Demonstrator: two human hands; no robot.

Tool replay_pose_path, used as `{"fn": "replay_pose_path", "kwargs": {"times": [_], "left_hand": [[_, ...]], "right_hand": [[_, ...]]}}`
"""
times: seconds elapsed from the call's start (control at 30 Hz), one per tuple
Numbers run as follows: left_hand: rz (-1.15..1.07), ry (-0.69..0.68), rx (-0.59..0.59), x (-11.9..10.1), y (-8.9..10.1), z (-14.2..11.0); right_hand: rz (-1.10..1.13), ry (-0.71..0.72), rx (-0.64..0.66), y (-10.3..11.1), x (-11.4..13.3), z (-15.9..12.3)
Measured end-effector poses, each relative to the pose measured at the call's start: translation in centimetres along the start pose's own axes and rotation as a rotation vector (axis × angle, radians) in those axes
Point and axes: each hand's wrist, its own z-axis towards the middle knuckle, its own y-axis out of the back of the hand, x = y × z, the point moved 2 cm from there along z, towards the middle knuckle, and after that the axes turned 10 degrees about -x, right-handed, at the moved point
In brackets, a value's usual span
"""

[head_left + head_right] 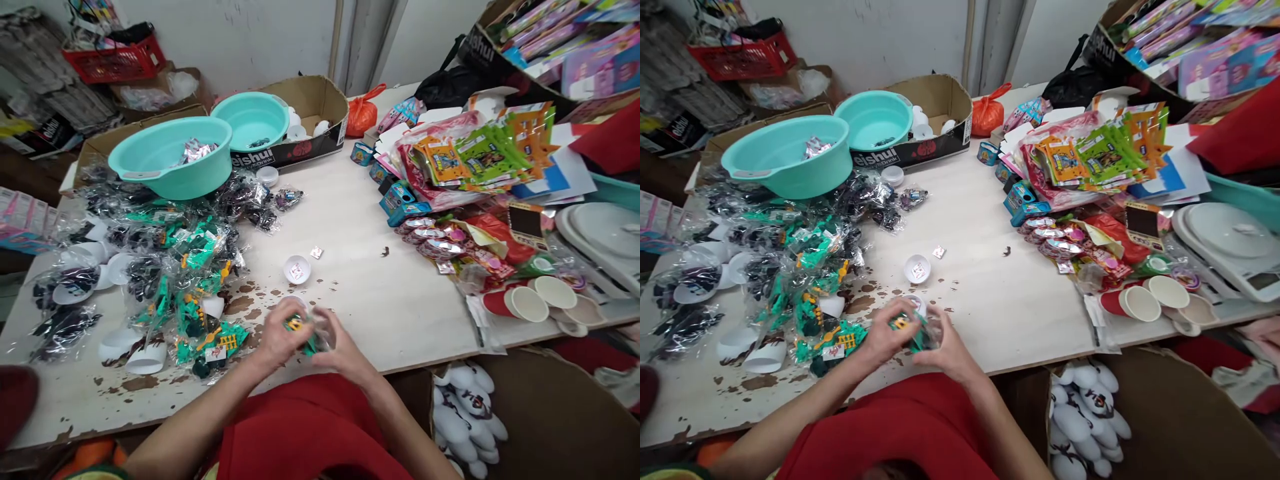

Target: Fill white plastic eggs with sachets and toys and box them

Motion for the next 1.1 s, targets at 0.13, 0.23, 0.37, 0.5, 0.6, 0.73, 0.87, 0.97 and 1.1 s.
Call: {"fn": "replay_pose_path", "kwargs": {"times": [0.13, 0.23, 0.37, 0.5, 0.6, 0.73, 0.87, 0.97, 1.1], "left_hand": [[0.300, -0.241, -0.180, 3.7, 1.4, 0.9], [0.449, -0.460, -0.088, 7.0, -0.6, 0.0], [0.427, -0.470, -0.090, 7.7, -2.7, -0.8], [0.243, -0.301, -0.102, 4.1, -2.3, -0.6], [0.080, -0.279, -0.121, 1.1, -1.8, -0.7], [-0.032, -0.250, -0.229, -0.7, -1.0, -0.8], [-0.052, -0.256, -0.272, -1.6, 0.7, -1.0], [-0.045, -0.213, -0.227, -1.6, 2.1, -1.8], [-0.040, -0.137, -0.201, 0.8, 5.4, -4.8]], "right_hand": [[-0.118, 0.083, -0.164, -0.4, -3.7, 2.7], [-0.269, 0.214, -0.190, -2.7, -6.6, 4.8], [-0.317, 0.314, -0.241, -4.6, -7.4, 6.7], [-0.237, 0.348, -0.047, -4.0, -4.0, 5.4], [-0.136, 0.328, 0.095, -3.0, -0.3, 3.5], [-0.158, 0.249, 0.115, -2.6, 2.9, 2.0], [-0.254, 0.199, 0.124, -3.8, 3.7, 1.3], [-0.340, 0.170, 0.096, -5.3, 3.5, 0.9], [-0.387, 0.110, 0.119, -6.9, 2.8, -0.2]]}}
